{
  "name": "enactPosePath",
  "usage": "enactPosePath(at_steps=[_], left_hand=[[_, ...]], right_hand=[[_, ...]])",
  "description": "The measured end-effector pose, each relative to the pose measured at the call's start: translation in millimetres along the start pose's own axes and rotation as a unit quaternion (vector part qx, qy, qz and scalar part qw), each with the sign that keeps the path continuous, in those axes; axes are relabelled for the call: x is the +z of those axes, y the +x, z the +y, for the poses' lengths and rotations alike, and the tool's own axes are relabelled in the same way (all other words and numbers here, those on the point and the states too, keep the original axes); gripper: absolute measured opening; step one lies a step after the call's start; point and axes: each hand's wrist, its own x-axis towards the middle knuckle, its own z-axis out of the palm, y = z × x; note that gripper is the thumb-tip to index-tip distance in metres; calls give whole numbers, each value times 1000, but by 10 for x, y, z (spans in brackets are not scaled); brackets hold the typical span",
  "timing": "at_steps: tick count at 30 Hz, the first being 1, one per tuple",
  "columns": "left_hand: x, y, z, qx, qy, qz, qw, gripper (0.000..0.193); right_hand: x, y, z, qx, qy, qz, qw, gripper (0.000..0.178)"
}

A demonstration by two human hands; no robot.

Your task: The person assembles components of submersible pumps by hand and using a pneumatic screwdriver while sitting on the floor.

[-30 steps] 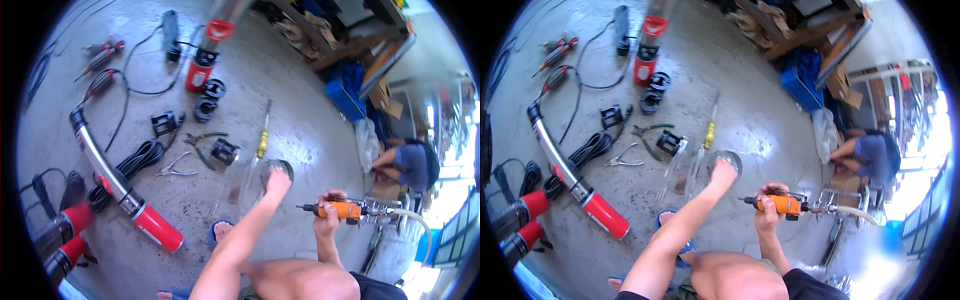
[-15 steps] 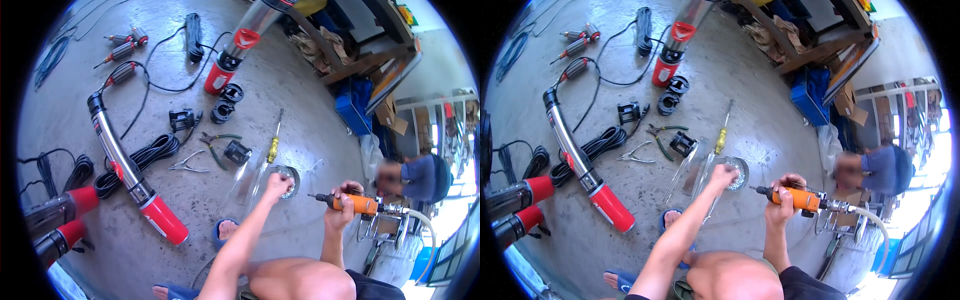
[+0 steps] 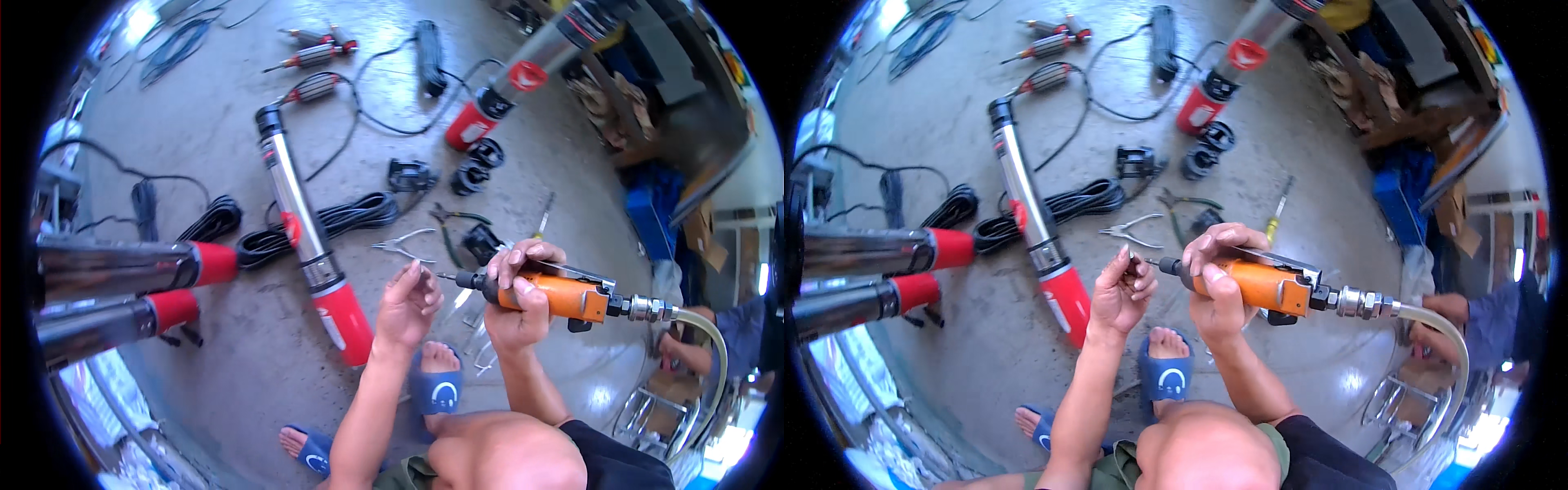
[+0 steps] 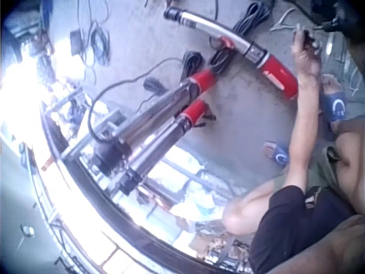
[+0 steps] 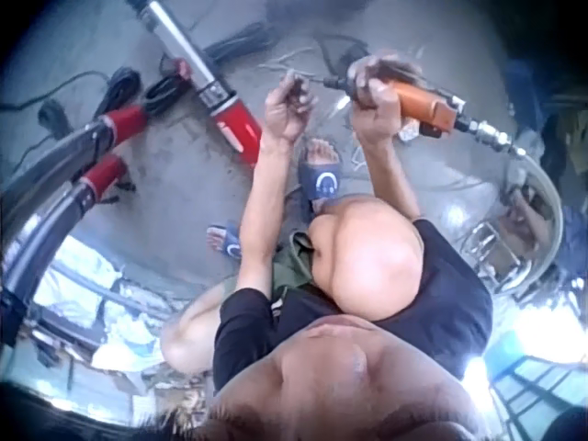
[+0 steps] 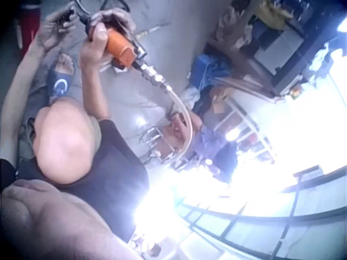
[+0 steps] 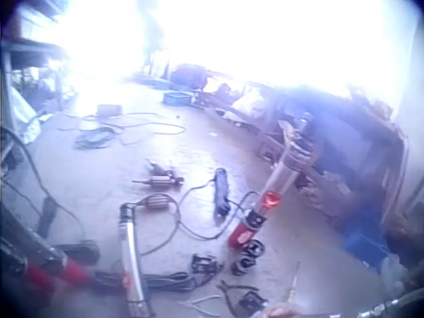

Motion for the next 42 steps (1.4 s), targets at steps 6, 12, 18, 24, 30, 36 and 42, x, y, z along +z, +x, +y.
enactPosePath(at_steps=[6, 12, 18, 24, 30, 36, 42], left_hand=[[-39, -303, 298, 61, -23, 58, 996, 19], [-129, -443, 360, 80, -44, 90, 992, 18], [-164, -523, 575, 83, -29, 184, 979, 12], [-324, -492, 764, 91, -38, 253, 962, 12], [-210, -532, 771, 113, -41, 238, 964, 12], [-338, -567, 800, 77, -70, 124, 987, 13], [-124, -515, 769, 94, -62, 265, 958, 17]], right_hand=[[391, -161, 340, 53, 38, -33, 997, 34], [398, -288, 509, 78, 77, -53, 993, 33], [397, -461, 808, 69, 90, -112, 987, 28], [474, -565, 1069, 43, 14, -244, 969, 24], [596, -548, 960, 127, 90, -96, 983, 29], [566, -509, 911, 145, 115, -80, 979, 29], [548, -569, 969, 109, 83, -94, 986, 30]])
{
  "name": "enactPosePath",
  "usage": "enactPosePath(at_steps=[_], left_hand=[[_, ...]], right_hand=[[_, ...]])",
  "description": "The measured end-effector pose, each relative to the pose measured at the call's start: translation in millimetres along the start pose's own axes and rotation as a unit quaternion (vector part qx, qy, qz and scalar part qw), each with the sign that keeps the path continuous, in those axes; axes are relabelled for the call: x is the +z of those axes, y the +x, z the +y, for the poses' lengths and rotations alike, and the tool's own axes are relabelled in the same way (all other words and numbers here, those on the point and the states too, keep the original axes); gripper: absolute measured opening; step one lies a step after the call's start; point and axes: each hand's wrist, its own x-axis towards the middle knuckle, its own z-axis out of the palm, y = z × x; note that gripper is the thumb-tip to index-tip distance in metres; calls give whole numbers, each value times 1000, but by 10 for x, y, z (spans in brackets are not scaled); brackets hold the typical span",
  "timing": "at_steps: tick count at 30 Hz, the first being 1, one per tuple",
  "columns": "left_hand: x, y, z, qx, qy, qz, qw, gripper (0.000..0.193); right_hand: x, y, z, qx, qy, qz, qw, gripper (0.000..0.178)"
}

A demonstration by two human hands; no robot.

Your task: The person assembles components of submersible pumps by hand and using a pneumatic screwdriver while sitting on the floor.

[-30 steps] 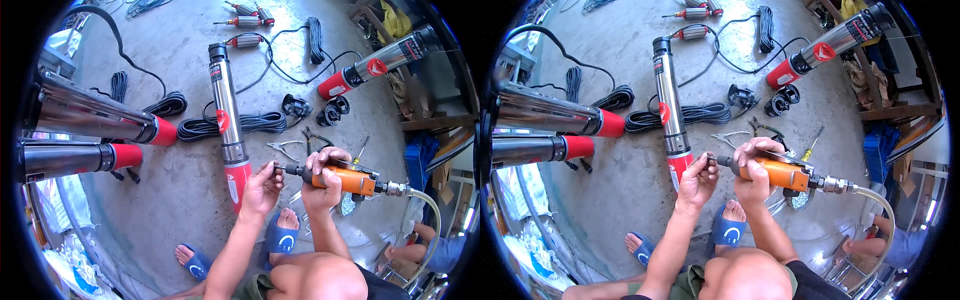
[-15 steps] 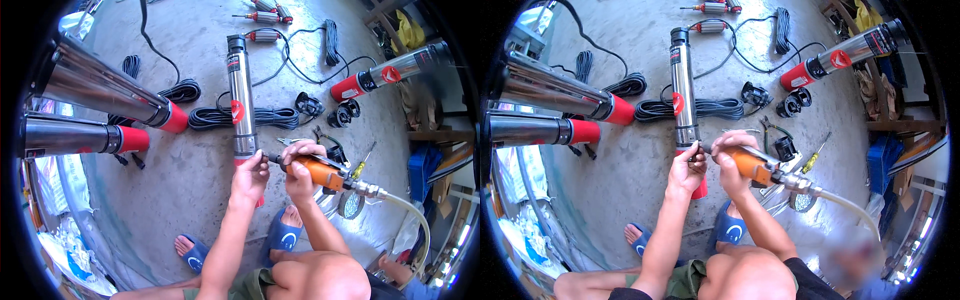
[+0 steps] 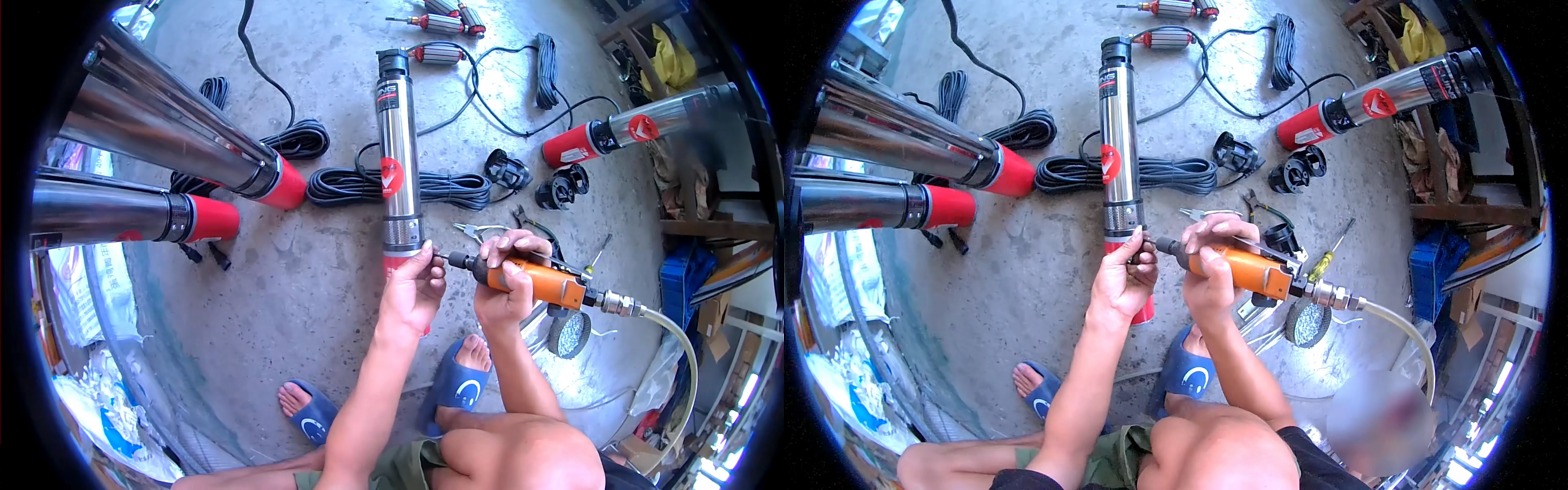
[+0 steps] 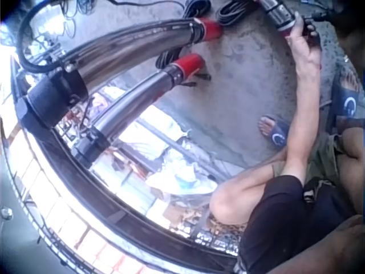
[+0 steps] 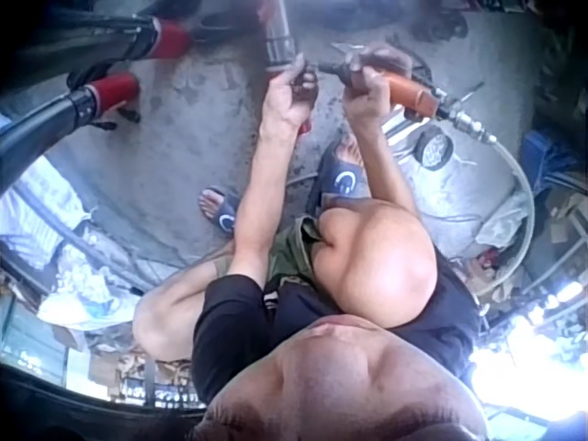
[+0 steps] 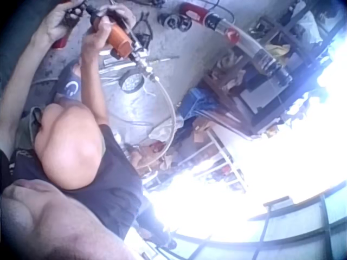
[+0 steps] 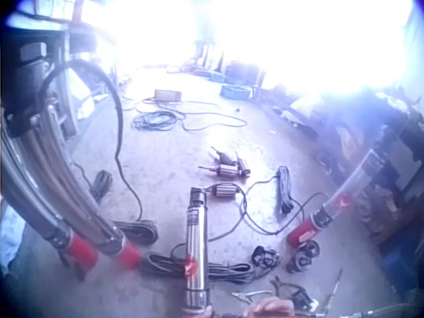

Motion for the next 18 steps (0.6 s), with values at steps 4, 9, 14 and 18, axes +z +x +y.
enactPosePath(at_steps=[4, 9, 14, 18], left_hand=[[-147, 65, 15, -9, 0, -30, 1000, 18], [-172, 67, 58, -23, -65, -48, 996, 20], [-121, 25, 60, -14, -61, -88, 994, 20], [-129, 33, 92, -29, -19, -105, 994, 20]], right_hand=[[-12, -9, 68, -7, -22, -65, 998, 30], [116, -14, 32, 13, -19, -30, 999, 29], [94, 42, -3, 7, 8, -3, 1000, 30], [75, 61, -44, 12, 14, -29, 999, 29]])
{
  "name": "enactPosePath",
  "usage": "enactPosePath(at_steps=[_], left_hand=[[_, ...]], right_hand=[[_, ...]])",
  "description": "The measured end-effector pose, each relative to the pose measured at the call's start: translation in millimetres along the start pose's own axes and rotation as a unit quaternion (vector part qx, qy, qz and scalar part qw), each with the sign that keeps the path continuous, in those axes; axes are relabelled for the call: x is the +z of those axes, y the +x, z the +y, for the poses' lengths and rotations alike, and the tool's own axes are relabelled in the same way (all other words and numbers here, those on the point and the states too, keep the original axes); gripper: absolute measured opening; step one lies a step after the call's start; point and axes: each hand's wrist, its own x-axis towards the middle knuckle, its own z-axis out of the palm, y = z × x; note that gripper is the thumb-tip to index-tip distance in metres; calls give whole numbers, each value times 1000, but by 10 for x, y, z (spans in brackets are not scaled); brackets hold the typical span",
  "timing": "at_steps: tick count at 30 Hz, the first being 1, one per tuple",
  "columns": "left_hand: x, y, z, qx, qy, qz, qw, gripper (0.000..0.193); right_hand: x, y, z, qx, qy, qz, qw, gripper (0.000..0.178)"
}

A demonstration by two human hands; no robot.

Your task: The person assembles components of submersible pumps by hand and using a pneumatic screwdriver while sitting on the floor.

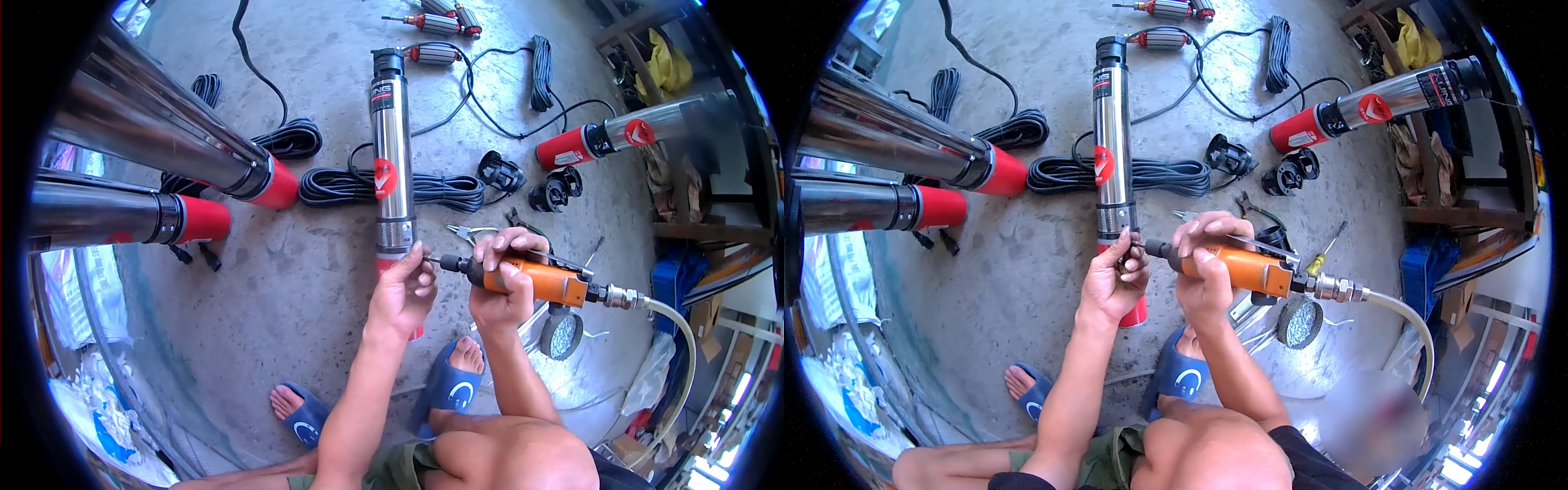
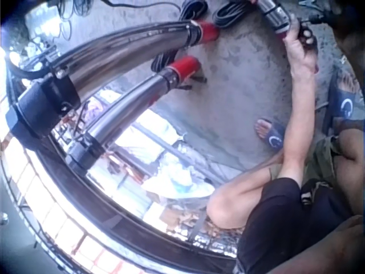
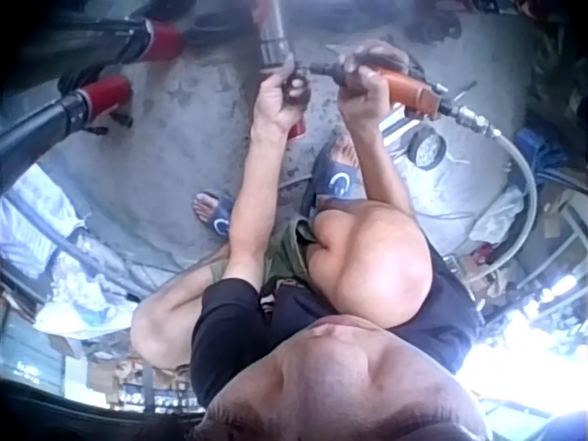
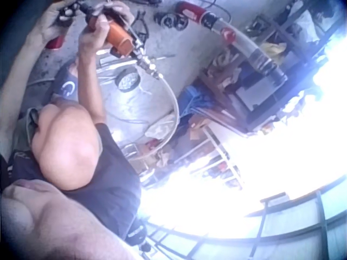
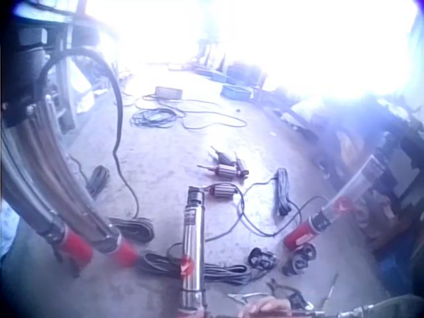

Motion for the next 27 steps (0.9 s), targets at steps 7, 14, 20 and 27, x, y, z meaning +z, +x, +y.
enactPosePath(at_steps=[7, 14, 20, 27], left_hand=[[94, 9, -72, 54, 18, 145, 988, 20], [42, 12, 198, -13, -67, 103, 992, 17], [-112, 11, 598, 274, 291, 201, 895, 31], [-468, 534, 567, 275, 226, 187, 915, 34]], right_hand=[[-74, -63, 245, -31, -93, -117, 988, 23], [-111, 40, 561, 1, -68, -55, 996, 23], [-110, 129, 542, -1, -76, -56, 996, 23], [-8, 39, 646, -37, -147, -129, 980, 22]])
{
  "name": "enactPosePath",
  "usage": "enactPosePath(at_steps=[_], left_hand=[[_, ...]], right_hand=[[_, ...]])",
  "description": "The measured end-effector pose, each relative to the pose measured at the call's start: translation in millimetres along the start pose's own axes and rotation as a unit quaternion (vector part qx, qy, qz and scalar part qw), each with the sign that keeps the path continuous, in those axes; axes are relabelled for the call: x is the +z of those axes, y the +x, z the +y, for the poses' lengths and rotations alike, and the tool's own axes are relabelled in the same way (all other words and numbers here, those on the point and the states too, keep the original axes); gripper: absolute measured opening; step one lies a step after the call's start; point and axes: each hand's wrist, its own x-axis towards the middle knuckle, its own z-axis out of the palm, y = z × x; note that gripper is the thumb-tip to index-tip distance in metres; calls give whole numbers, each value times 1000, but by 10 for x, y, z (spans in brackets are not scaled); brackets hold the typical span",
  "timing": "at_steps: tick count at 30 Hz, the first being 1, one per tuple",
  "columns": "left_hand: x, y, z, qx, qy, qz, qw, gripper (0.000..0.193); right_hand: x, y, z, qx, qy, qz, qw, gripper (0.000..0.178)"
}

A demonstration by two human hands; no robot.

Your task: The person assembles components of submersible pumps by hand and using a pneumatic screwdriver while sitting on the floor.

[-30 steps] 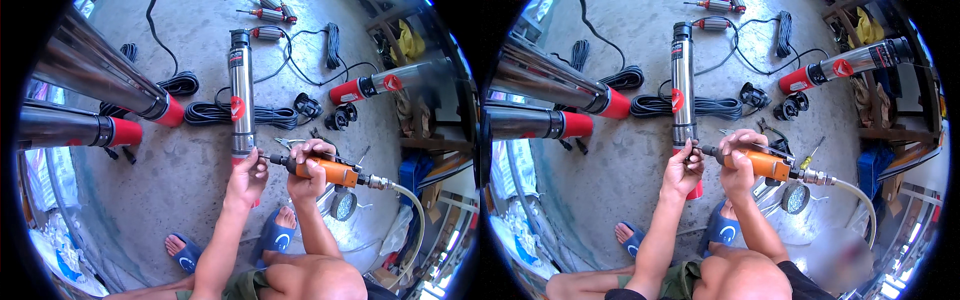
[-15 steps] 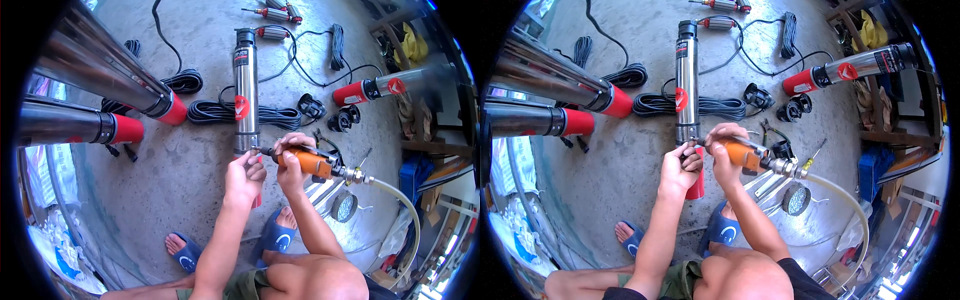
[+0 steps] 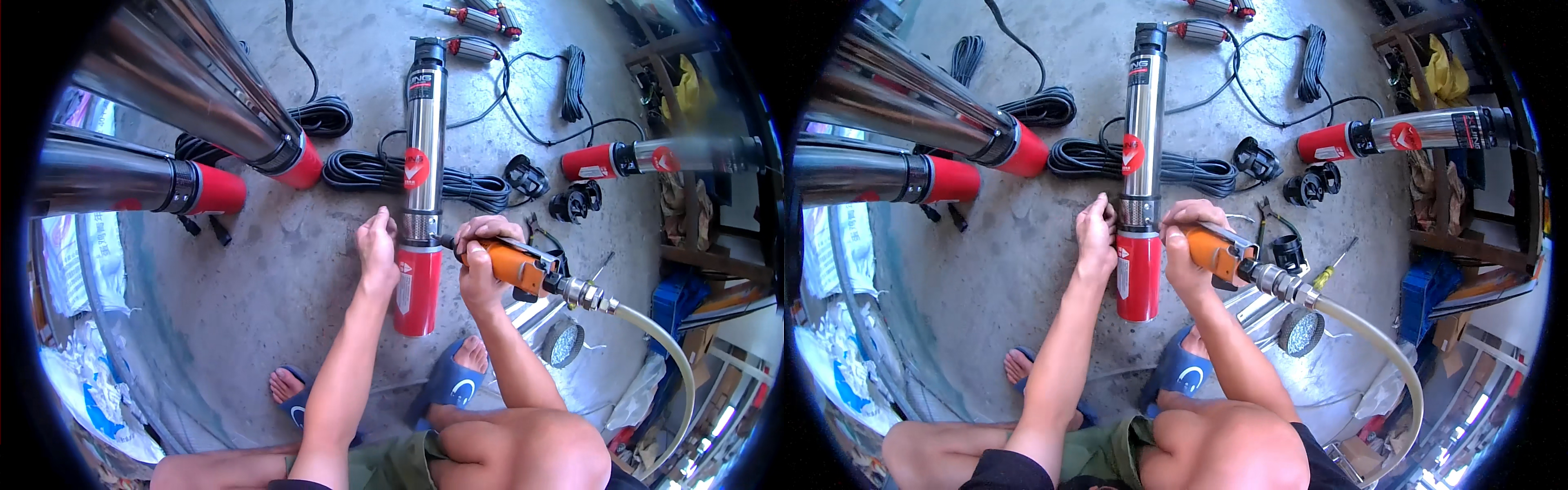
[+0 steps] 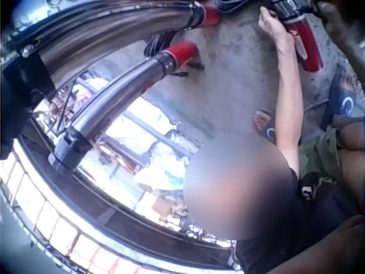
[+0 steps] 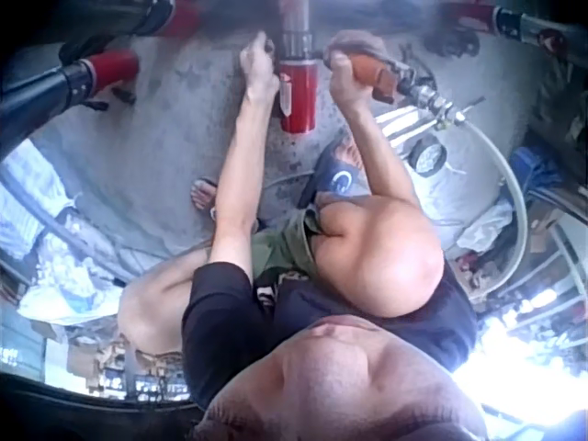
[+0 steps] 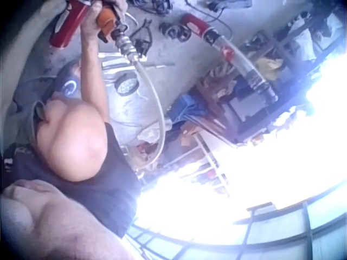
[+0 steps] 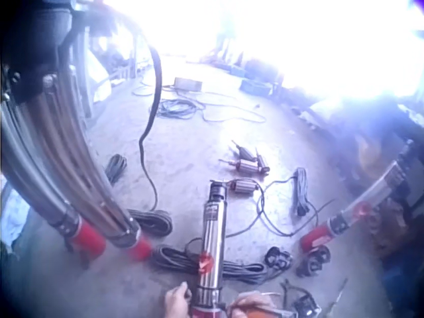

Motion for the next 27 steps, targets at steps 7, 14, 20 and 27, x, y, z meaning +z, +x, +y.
enactPosePath(at_steps=[7, 14, 20, 27], left_hand=[[70, -56, -56, 16, -29, 61, 998, 36], [69, -49, -45, -2, -47, 60, 997, 29], [-69, -17, 170, 9, 82, -125, 989, 22], [-79, -37, 223, 9, 204, -229, 952, 56]], right_hand=[[50, 29, -12, 31, 7, 58, 998, 21], [-5, 25, -11, 52, -12, 53, 997, 23], [-23, 219, -103, 28, 90, 90, 992, 28], [-4, 328, -58, 40, 85, 69, 993, 23]])
